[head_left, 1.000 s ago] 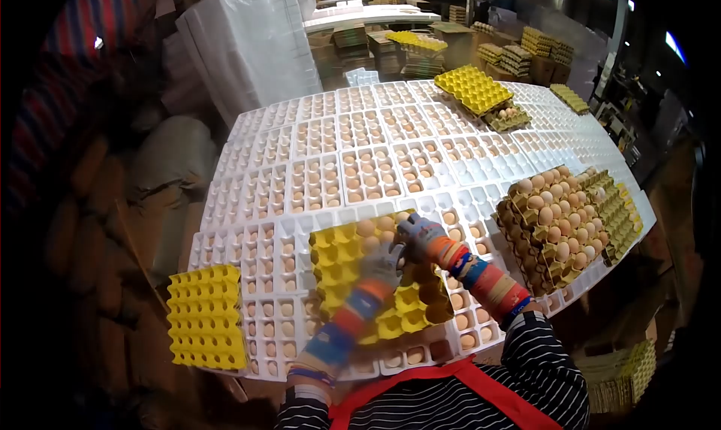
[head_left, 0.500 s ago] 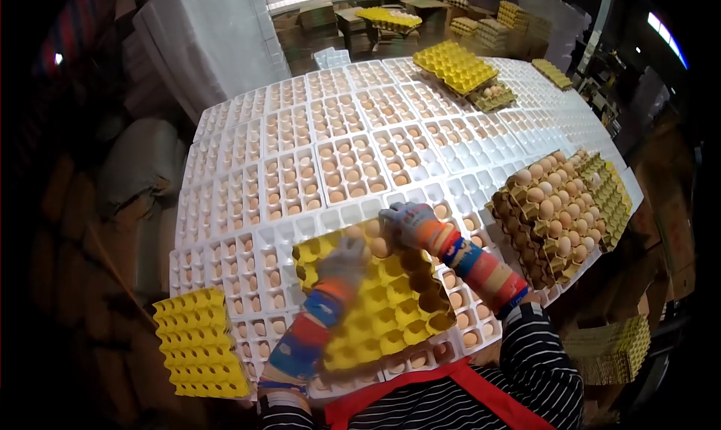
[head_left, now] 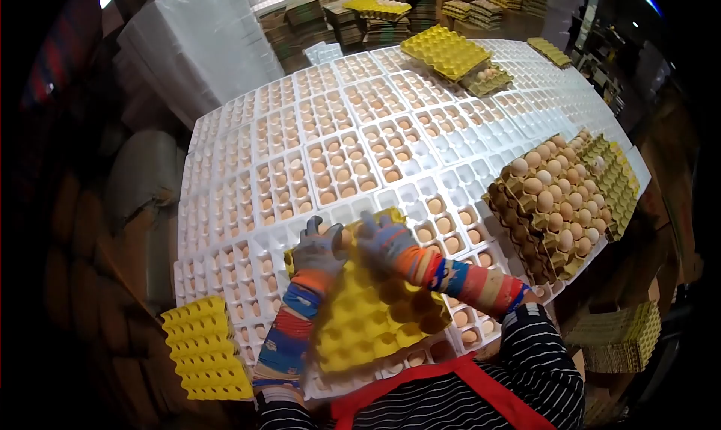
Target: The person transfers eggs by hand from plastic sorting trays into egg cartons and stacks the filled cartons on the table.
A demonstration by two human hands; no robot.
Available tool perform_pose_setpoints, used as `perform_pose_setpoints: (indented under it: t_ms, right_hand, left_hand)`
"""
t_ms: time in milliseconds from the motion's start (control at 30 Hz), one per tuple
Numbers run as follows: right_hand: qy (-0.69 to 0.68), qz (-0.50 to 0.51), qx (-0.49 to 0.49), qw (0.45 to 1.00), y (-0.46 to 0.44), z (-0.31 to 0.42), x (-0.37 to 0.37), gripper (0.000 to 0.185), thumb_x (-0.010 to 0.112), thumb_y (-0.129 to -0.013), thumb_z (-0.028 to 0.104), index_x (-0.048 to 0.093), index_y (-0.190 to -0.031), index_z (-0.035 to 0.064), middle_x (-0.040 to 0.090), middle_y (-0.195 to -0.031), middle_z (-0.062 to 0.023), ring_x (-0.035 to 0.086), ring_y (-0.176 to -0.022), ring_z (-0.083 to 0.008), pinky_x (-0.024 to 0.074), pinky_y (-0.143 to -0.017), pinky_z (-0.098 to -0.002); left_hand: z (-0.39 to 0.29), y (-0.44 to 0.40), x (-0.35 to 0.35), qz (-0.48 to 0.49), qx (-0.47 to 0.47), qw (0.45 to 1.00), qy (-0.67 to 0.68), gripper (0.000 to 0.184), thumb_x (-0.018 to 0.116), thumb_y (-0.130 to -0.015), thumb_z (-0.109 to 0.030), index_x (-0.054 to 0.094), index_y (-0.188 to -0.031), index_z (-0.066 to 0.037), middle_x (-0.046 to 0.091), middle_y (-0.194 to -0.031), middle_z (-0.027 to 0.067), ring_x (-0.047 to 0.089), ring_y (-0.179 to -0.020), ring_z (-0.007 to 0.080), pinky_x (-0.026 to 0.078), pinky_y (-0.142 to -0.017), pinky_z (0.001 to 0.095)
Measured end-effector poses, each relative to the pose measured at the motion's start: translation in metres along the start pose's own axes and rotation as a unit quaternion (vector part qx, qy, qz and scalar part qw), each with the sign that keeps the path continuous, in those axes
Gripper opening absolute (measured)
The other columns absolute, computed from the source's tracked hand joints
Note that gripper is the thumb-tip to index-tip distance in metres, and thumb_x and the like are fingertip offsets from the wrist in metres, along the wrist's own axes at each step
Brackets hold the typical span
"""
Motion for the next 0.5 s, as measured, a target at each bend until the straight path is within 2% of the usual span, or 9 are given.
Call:
perform_pose_setpoints:
  t_ms: [67, 100, 200, 233, 267, 333, 400, 467, 500]
  right_hand:
    - [-0.014, -0.013, 0.001, 1.0, -0.005, 0.004, 0.0, 0.023, 0.058, -0.075, 0.018, 0.059, -0.099, 0.0179, 0.044, -0.125, -0.0197, 0.055, -0.093, -0.0378, 0.0512, -0.072, -0.0397]
    - [-0.023, -0.02, 0.001, 1.0, -0.005, 0.002, 0.0, 0.023, 0.058, -0.075, 0.018, 0.058, -0.098, 0.0174, 0.045, -0.123, -0.0193, 0.055, -0.091, -0.0361, 0.0512, -0.071, -0.0395]
    - [-0.075, -0.068, 0.004, 0.995, 0.004, -0.01, -0.009, 0.021, 0.058, -0.075, 0.019, 0.059, -0.096, 0.0174, 0.05, -0.116, -0.0173, 0.055, -0.093, -0.0333, 0.0508, -0.072, -0.04]
    - [-0.117, -0.086, 0.02, 0.989, 0.009, -0.018, -0.016, 0.02, 0.06, -0.075, 0.023, 0.06, -0.094, 0.0164, 0.052, -0.113, -0.0158, 0.056, -0.095, -0.0326, 0.0503, -0.074, -0.0404]
    - [-0.15, -0.128, 0.019, 0.98, 0.016, -0.028, -0.023, 0.023, 0.063, -0.072, 0.023, 0.06, -0.094, 0.0153, 0.052, -0.113, -0.015, 0.056, -0.095, -0.0323, 0.0499, -0.074, -0.04]
    - [-0.216, -0.205, 0.015, 0.955, 0.03, -0.049, -0.032, 0.029, 0.068, -0.068, 0.024, 0.059, -0.093, 0.0131, 0.051, -0.111, -0.0134, 0.055, -0.095, -0.0315, 0.0491, -0.075, -0.0392]
    - [-0.31, -0.171, 0.115, 0.928, 0.035, -0.07, -0.039, 0.03, 0.067, -0.07, 0.023, 0.061, -0.098, 0.0122, 0.053, -0.113, -0.0122, 0.06, -0.092, -0.0262, 0.0504, -0.078, -0.0386]
    - [-0.44, -0.189, 0.191, 0.857, 0.043, -0.102, -0.024, 0.032, 0.066, -0.072, 0.022, 0.061, -0.103, 0.0134, 0.053, -0.116, -0.0122, 0.061, -0.09, -0.0241, 0.051, -0.079, -0.0382]
    - [-0.44, -0.188, 0.195, 0.856, 0.042, -0.107, -0.02, 0.032, 0.066, -0.072, 0.022, 0.061, -0.103, 0.0134, 0.053, -0.116, -0.0122, 0.061, -0.09, -0.0241, 0.051, -0.079, -0.0382]
  left_hand:
    - [-0.01, -0.018, 0.013, 0.106, -0.04, 0.978, -0.175, 0.037, 0.071, -0.068, -0.027, 0.063, -0.103, -0.019, 0.047, -0.12, 0.0152, 0.053, -0.105, 0.0296, 0.05, -0.08, 0.0392]
    - [-0.003, -0.027, 0.028, 0.131, -0.052, 0.974, -0.175, 0.034, 0.072, -0.065, -0.032, 0.063, -0.093, -0.015, 0.048, -0.12, 0.0143, 0.052, -0.105, 0.0289, 0.049, -0.081, 0.0375]
    - [0.004, -0.035, 0.018, 0.112, -0.039, 0.99, -0.076, 0.032, 0.072, -0.064, -0.032, 0.064, -0.091, -0.015, 0.05, -0.117, 0.013, 0.052, -0.104, 0.0288, 0.049, -0.081, 0.0395]
    - [0.015, -0.04, 0.021, 0.121, -0.039, 0.99, -0.056, 0.035, 0.073, -0.063, -0.035, 0.066, -0.091, -0.017, 0.055, -0.109, 0.012, 0.055, -0.099, 0.0291, 0.048, -0.082, 0.0403]
    - [0.021, -0.041, 0.011, 0.095, -0.02, 0.995, 0.007, 0.035, 0.072, -0.064, -0.035, 0.067, -0.094, -0.017, 0.054, -0.101, 0.0096, 0.058, -0.094, 0.0268, 0.049, -0.081, 0.0371]
    - [0.036, -0.055, 0.011, 0.062, -0.053, 0.972, 0.218, 0.043, 0.079, -0.059, -0.031, 0.067, -0.096, -0.013, 0.055, -0.097, 0.0084, 0.059, -0.088, 0.0233, 0.049, -0.08, 0.0331]
    - [0.025, -0.082, 0.006, -0.001, 0.009, 0.945, 0.328, 0.043, 0.081, -0.061, -0.032, 0.066, -0.094, -0.008, 0.057, -0.094, 0.007, 0.06, -0.085, 0.0196, 0.048, -0.077, 0.0305]
    - [0.008, -0.104, 0.015, 0.016, 0.013, 0.952, 0.304, 0.039, 0.079, -0.066, -0.03, 0.066, -0.095, -0.007, 0.057, -0.097, 0.008, 0.06, -0.089, 0.0212, 0.048, -0.08, 0.0314]
    - [-0.001, -0.116, 0.024, 0.041, 0.014, 0.968, 0.246, 0.042, 0.08, -0.066, -0.031, 0.066, -0.098, -0.008, 0.057, -0.103, 0.008, 0.061, -0.088, 0.0227, 0.048, -0.085, 0.0326]
Point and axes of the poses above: each hand's wrist, its own y-axis away from the middle knuckle, its own x-axis out of the palm, z = x × y, the point moved 8 cm from there along -y, towards the middle knuckle
